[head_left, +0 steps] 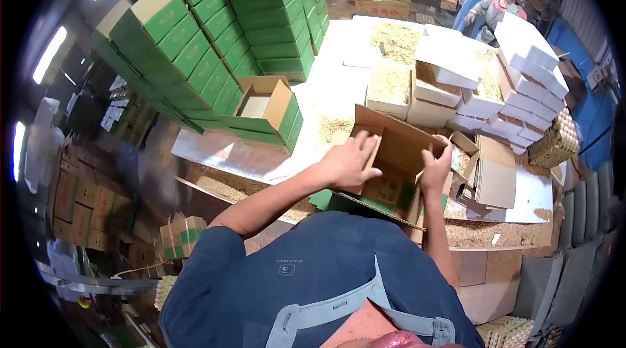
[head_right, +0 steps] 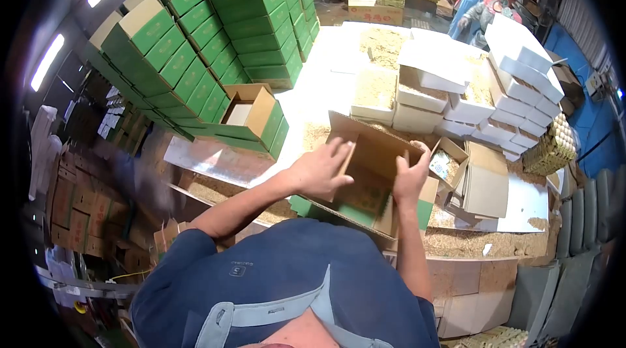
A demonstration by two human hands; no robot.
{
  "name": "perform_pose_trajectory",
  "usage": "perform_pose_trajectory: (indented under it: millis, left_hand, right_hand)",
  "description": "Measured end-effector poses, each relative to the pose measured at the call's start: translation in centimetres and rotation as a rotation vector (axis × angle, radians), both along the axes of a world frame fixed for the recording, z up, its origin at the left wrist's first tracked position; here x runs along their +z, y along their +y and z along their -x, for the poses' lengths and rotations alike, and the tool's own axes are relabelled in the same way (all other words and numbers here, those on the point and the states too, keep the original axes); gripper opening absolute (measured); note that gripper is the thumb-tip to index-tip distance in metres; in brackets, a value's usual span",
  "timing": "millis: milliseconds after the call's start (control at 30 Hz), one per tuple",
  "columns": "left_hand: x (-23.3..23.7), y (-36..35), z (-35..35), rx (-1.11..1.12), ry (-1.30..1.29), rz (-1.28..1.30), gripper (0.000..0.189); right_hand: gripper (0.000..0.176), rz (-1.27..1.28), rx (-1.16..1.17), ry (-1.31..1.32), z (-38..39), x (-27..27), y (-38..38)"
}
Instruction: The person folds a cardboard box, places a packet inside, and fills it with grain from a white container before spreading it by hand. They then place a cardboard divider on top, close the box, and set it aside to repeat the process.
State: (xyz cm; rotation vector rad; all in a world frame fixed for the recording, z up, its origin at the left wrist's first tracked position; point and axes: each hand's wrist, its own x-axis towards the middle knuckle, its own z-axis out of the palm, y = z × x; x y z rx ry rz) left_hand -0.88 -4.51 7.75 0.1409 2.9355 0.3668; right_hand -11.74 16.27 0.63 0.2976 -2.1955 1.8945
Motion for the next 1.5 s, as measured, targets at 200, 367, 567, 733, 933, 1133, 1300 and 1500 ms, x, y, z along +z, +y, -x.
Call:
perform_pose_trajectory:
  millis: [200, 367, 567, 733, 933, 1133, 1300, 1500]
  left_hand:
    - [2.5, -3.1, -1.8, -0.399, -0.330, -0.112, 0.095]
    - [2.7, -2.5, -1.3, -0.160, -0.521, -0.291, 0.073]
    - [-5.0, -3.1, -1.2, 0.089, 0.523, -0.022, 0.103]
    - [-8.2, -2.5, -1.7, 0.363, 0.279, -0.577, 0.126]
    - [-6.8, -2.0, -1.9, 0.478, 0.274, -0.775, 0.128]
    - [-8.0, -2.3, -1.9, 0.382, 0.313, -0.679, 0.082]
    - [-7.7, -2.7, -1.6, 0.351, 0.311, -0.623, 0.083]
    - [-6.6, -5.6, -0.8, 0.332, 0.276, -0.730, 0.062]
  right_hand:
    - [0.050, -0.108, 0.066, -0.089, 0.6, -2.1, 0.5]
    - [0.033, 0.103, 0.341, -0.293, 2.5, -7.0, 2.8]
    - [0.037, -0.186, 0.392, -0.323, 5.2, -5.9, 5.1]
    - [0.050, 0.079, 0.410, -0.154, 5.9, 2.9, 4.7]
    - [0.027, -0.058, 0.457, -0.149, -0.9, 3.2, 3.2]
    - [0.022, 0.009, 0.284, -0.150, -6.4, -1.4, 5.3]
    - [0.078, -0.454, 0.327, -0.299, -6.7, -2.9, 10.6]
    - [0.094, -0.470, 0.292, -0.240, -9.4, -5.7, 6.3]
